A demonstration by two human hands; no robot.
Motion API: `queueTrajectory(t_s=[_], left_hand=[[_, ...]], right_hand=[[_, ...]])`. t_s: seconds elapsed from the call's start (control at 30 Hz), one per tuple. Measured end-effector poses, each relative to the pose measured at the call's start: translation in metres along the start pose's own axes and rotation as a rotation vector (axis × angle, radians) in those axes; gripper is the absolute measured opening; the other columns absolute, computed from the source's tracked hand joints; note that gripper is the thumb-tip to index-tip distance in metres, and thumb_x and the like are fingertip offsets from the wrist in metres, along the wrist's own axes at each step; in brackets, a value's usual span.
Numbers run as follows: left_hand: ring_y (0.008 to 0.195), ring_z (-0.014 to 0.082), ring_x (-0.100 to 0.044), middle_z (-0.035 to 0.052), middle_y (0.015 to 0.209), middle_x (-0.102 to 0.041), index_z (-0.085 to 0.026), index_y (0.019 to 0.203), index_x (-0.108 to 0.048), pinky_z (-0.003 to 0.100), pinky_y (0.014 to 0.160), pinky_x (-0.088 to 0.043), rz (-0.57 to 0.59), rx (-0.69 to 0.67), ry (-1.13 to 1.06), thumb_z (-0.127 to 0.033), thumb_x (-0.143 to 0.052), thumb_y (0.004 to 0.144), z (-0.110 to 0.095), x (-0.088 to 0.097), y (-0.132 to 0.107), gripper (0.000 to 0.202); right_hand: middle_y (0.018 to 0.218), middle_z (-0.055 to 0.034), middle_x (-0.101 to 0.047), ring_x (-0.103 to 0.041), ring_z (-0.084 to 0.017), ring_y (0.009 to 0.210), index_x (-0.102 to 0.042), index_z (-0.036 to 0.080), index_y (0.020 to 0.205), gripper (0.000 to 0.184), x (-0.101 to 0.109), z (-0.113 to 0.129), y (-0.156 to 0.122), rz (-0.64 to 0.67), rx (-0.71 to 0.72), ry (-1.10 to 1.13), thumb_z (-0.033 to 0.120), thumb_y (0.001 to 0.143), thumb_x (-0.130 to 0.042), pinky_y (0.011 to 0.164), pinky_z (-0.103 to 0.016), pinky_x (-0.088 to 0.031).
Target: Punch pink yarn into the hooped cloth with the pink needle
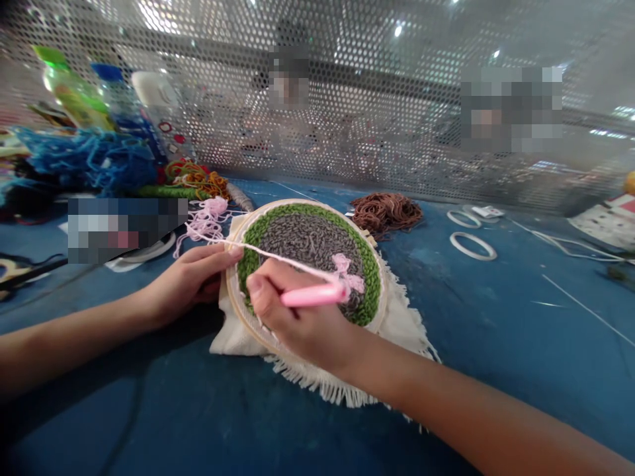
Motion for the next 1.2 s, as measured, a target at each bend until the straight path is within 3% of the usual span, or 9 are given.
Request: queueTrajectory(t_s=[0.13, 0.2, 0.37, 0.57, 0.7, 0.9, 1.07, 1.2], left_hand=[[0.038, 0.0039, -0.023, -0.0084, 0.048, -0.027, -0.019, 0.063, -0.038, 0.016, 0.036, -0.016, 0.017, -0.018, -0.009, -0.039, -0.057, 0.083, -0.001, -0.003, -0.002, 0.035], [0.038, 0.0038, -0.023, -0.0080, 0.047, -0.027, -0.018, 0.060, -0.037, 0.016, 0.036, -0.016, 0.049, -0.025, 0.021, -0.040, -0.055, 0.084, -0.001, -0.006, -0.002, 0.037], [0.039, 0.0048, -0.027, -0.0066, 0.046, -0.034, -0.018, 0.064, -0.043, 0.016, 0.036, -0.018, 0.094, -0.034, 0.109, -0.042, -0.054, 0.085, -0.002, -0.006, -0.002, 0.033], [0.038, 0.0057, -0.026, -0.0064, 0.046, -0.033, -0.018, 0.062, -0.043, 0.018, 0.036, -0.017, 0.091, -0.006, 0.132, -0.041, -0.053, 0.084, -0.002, -0.005, -0.001, 0.033], [0.039, 0.0055, -0.025, -0.0071, 0.046, -0.030, -0.018, 0.063, -0.041, 0.018, 0.036, -0.015, 0.099, 0.003, 0.099, -0.039, -0.053, 0.084, -0.002, -0.007, -0.002, 0.032], [0.042, 0.0045, -0.023, -0.0080, 0.050, -0.027, -0.018, 0.064, -0.040, 0.016, 0.037, -0.016, 0.102, -0.045, 0.087, -0.042, -0.056, 0.084, -0.004, -0.008, -0.006, 0.035], [0.041, 0.0047, -0.022, -0.0081, 0.050, -0.026, -0.018, 0.065, -0.041, 0.017, 0.037, -0.015, 0.115, -0.006, 0.066, -0.043, -0.055, 0.084, 0.001, -0.008, -0.004, 0.035], [0.041, 0.0047, -0.023, -0.0077, 0.049, -0.029, -0.018, 0.065, -0.042, 0.017, 0.037, -0.016, 0.108, -0.009, 0.080, -0.045, -0.057, 0.083, 0.001, -0.006, -0.003, 0.036]], right_hand=[[0.061, 0.0042, -0.046, -0.040, -0.008, 0.052, -0.045, 0.019, 0.072, 0.020, -0.018, 0.006, 0.004, 0.185, 0.004, -0.365, 0.025, 0.091, -0.048, 0.051, -0.024, -0.030], [0.060, 0.0042, -0.044, -0.039, -0.008, 0.053, -0.043, 0.019, 0.069, 0.025, -0.017, 0.002, 0.007, 0.154, -0.019, -0.316, 0.027, 0.092, -0.045, 0.051, -0.024, -0.030], [0.058, 0.0049, -0.038, -0.035, -0.007, 0.049, -0.043, 0.019, 0.066, 0.035, -0.001, -0.008, 0.004, -0.061, -0.025, 0.078, 0.034, 0.097, -0.039, 0.047, -0.022, -0.031], [0.056, 0.0036, -0.042, -0.037, -0.008, 0.047, -0.048, 0.019, 0.066, 0.033, 0.012, -0.006, -0.008, -0.260, 0.056, 0.177, 0.033, 0.095, -0.043, 0.043, -0.024, -0.029], [0.057, 0.0037, -0.044, -0.039, -0.008, 0.048, -0.050, 0.020, 0.070, 0.030, 0.010, -0.003, -0.005, -0.229, 0.074, 0.144, 0.034, 0.096, -0.043, 0.045, -0.024, -0.031], [0.058, 0.0048, -0.044, -0.040, -0.007, 0.050, -0.049, 0.019, 0.073, 0.027, 0.002, 0.007, -0.006, -0.101, 0.049, -0.111, 0.033, 0.095, -0.045, 0.047, -0.024, -0.031], [0.055, 0.0056, -0.040, -0.039, -0.008, 0.047, -0.049, 0.020, 0.073, 0.027, 0.006, -0.004, -0.007, -0.180, 0.065, 0.071, 0.034, 0.096, -0.043, 0.046, -0.024, -0.032], [0.056, 0.0055, -0.041, -0.040, -0.007, 0.047, -0.047, 0.020, 0.073, 0.028, 0.006, -0.002, -0.005, -0.158, 0.049, -0.003, 0.034, 0.097, -0.042, 0.046, -0.023, -0.033]])
Point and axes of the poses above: each hand's wrist, its own y-axis towards the middle knuckle, its own x-axis out of the back of the hand, z = x × y, the point moved 8 cm from there along y, towards the middle knuckle
